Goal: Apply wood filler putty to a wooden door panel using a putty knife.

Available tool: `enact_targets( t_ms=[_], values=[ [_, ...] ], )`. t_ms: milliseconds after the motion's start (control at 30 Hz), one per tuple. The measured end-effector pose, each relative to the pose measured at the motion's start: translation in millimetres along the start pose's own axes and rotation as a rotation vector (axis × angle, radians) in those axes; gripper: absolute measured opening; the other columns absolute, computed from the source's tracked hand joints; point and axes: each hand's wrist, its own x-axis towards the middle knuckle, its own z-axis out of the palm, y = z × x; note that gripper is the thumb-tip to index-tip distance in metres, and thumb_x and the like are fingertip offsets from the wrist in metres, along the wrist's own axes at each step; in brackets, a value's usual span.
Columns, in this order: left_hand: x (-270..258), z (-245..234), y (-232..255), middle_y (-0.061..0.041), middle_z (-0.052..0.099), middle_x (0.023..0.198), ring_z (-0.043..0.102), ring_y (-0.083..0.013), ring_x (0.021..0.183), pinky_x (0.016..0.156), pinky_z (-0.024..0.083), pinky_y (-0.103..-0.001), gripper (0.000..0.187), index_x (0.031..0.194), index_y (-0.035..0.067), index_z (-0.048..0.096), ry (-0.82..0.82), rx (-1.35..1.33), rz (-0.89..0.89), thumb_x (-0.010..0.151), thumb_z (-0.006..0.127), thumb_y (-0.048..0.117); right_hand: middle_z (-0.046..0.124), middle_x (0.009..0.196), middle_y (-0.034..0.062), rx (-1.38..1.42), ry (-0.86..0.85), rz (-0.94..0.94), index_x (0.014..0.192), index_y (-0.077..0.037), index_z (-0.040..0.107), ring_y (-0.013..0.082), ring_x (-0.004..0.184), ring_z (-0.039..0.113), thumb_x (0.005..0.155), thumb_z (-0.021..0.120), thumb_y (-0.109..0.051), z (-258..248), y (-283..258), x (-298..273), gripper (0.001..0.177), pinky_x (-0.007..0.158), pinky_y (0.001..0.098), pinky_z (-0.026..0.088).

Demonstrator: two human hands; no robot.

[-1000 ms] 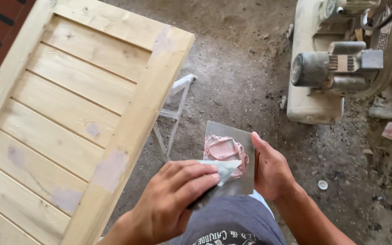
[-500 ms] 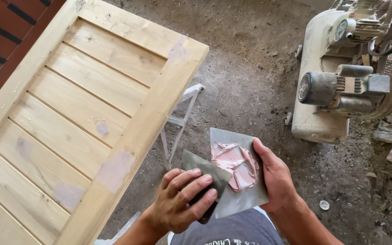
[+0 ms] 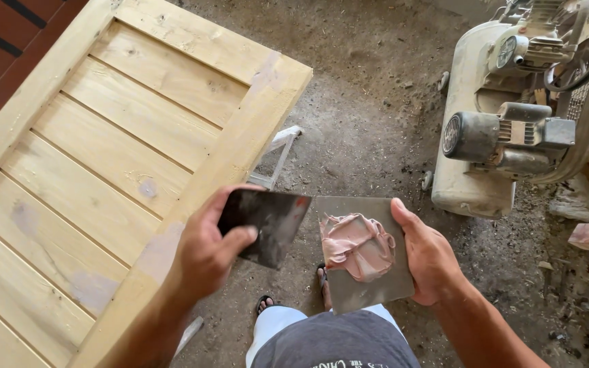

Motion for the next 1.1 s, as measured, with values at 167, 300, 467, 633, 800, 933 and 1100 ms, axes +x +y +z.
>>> enact_targets(
  t_ms=[167,300,467,633,800,933,1100],
  values=[
    [35.5,5.1,-22.5,-0.01,0.069,0.107,0.069,-0.0139,0.091,0.082,0.062,-0.029,0.041,0.13,-0.002,0.055,-0.127,-0.263,-0.081,0.09,0.061,-0.005,0.071,0.108,0.0171,-0.155,0.141,0.019,0.127,-0.001,0.062,0.0248,0.085,0.07,0.095,0.053,-0.05,5.3,0.5,-6.3,0.059,0.072,0.0463,0.062],
    [39.4,15.1,-50.1,-0.01,0.068,0.109,0.067,-0.0149,0.094,0.084,0.06,-0.031,0.036,0.129,-0.006,0.057,-0.2,-0.395,-0.11,0.093,0.063,-0.005,0.07,0.115,0.0174,-0.201,0.192,-0.004,0.132,-0.001,0.061,0.0248,0.091,0.069,0.095,0.055,-0.049,5.0,2.4,-7.1,0.062,0.076,0.0443,0.061],
    [35.3,35.9,-60.3,-0.005,0.068,0.105,0.064,-0.0111,0.091,0.082,0.056,-0.028,0.037,0.13,-0.001,0.059,-0.157,-0.356,-0.127,0.093,0.062,-0.002,0.058,0.141,0.0199,-0.496,0.305,0.012,0.148,-0.004,0.049,0.0317,0.124,0.06,0.095,0.052,-0.058,2.9,5.0,-2.8,0.075,0.099,0.0465,0.055],
    [30.7,49.2,-76.6,-0.005,0.067,0.1,0.064,-0.0115,0.087,0.079,0.057,-0.029,0.032,0.127,0.0,0.059,-0.145,-0.416,-0.169,0.094,0.061,-0.002,0.052,0.148,0.0191,-0.596,0.278,-0.03,0.148,-0.004,0.049,0.0308,0.135,0.052,0.095,0.049,-0.058,-6.7,7.9,6.3,0.076,0.11,0.0444,0.046],
    [26.3,64.6,-83.5,-0.003,0.067,0.101,0.063,-0.0099,0.09,0.082,0.055,-0.027,0.033,0.126,0.0,0.059,-0.124,-0.413,-0.133,0.093,0.06,-0.003,0.06,0.129,0.0215,-0.614,0.208,-0.023,0.144,-0.003,0.057,0.0292,0.107,0.055,0.103,0.047,-0.055,-0.1,5.6,7.1,0.066,0.083,0.0448,0.045],
    [23.7,74.1,-84.9,-0.003,0.067,0.101,0.063,-0.0108,0.091,0.085,0.054,-0.027,0.032,0.126,0.0,0.059,-0.135,-0.396,-0.145,0.093,0.06,-0.003,0.072,0.101,0.0151,-0.439,0.113,0.001,0.127,-0.002,0.066,0.0214,0.08,0.067,0.102,0.046,-0.047,14.2,0.4,9.0,0.055,0.064,0.0372,0.056],
    [24.8,80.7,-85.5,-0.004,0.068,0.103,0.063,-0.0108,0.094,0.087,0.054,-0.028,0.032,0.126,0.0,0.059,-0.174,-0.394,-0.12,0.094,0.06,-0.002,0.073,0.096,0.0145,-0.294,0.041,0.037,0.118,0.001,0.066,0.0206,0.077,0.073,0.102,0.045,-0.041,27.7,-5.0,9.2,0.049,0.067,0.0355,0.063]
  ],
)
